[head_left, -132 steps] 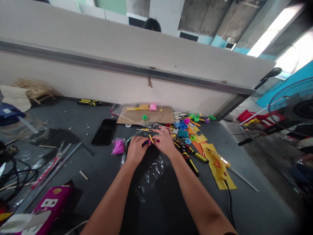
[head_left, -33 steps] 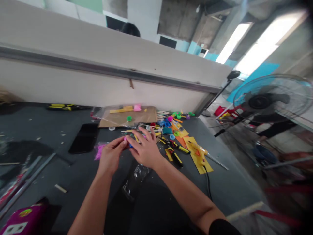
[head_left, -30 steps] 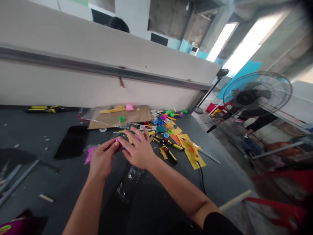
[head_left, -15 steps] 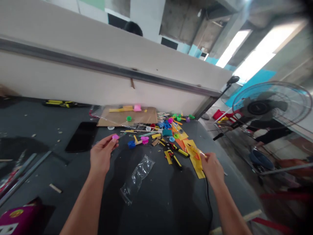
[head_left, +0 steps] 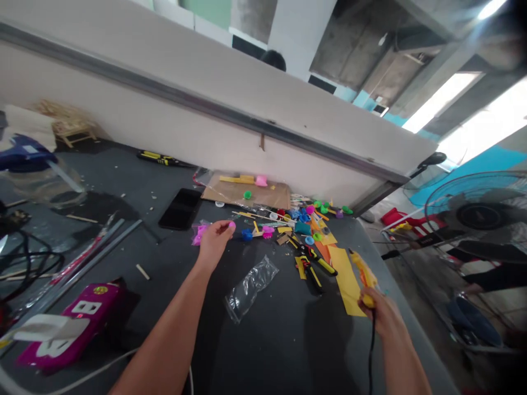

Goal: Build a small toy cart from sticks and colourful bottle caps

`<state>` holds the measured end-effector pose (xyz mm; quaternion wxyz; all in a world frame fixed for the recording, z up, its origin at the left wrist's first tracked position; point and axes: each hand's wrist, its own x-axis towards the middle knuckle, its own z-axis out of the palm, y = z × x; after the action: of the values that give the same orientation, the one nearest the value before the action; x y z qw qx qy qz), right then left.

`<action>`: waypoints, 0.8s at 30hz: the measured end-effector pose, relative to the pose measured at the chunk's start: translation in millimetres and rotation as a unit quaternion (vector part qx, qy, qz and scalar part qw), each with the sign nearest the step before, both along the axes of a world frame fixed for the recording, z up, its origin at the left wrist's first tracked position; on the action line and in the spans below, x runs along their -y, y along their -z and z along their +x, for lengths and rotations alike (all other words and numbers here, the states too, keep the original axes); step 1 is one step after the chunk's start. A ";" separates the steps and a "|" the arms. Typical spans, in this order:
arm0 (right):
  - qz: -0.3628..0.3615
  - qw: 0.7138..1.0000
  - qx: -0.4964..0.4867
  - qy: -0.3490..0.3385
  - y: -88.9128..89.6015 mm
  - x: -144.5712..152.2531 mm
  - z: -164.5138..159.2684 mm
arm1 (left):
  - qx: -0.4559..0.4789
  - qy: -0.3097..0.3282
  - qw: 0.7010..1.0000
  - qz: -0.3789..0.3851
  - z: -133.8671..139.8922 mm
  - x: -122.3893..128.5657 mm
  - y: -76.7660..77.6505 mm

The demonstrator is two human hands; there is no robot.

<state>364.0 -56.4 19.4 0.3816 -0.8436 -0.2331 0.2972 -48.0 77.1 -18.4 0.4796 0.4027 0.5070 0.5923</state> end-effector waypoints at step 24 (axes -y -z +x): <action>0.223 0.903 -0.180 -0.321 -5.2 -11.1 -186.2 | -0.542 0.131 0.812 0.169 27.4 34.1 0.1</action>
<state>177.8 -45.3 24.6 0.4794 -0.5477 -0.4790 0.4907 -20.7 43.0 -18.5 0.1242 0.7962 0.5188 0.2856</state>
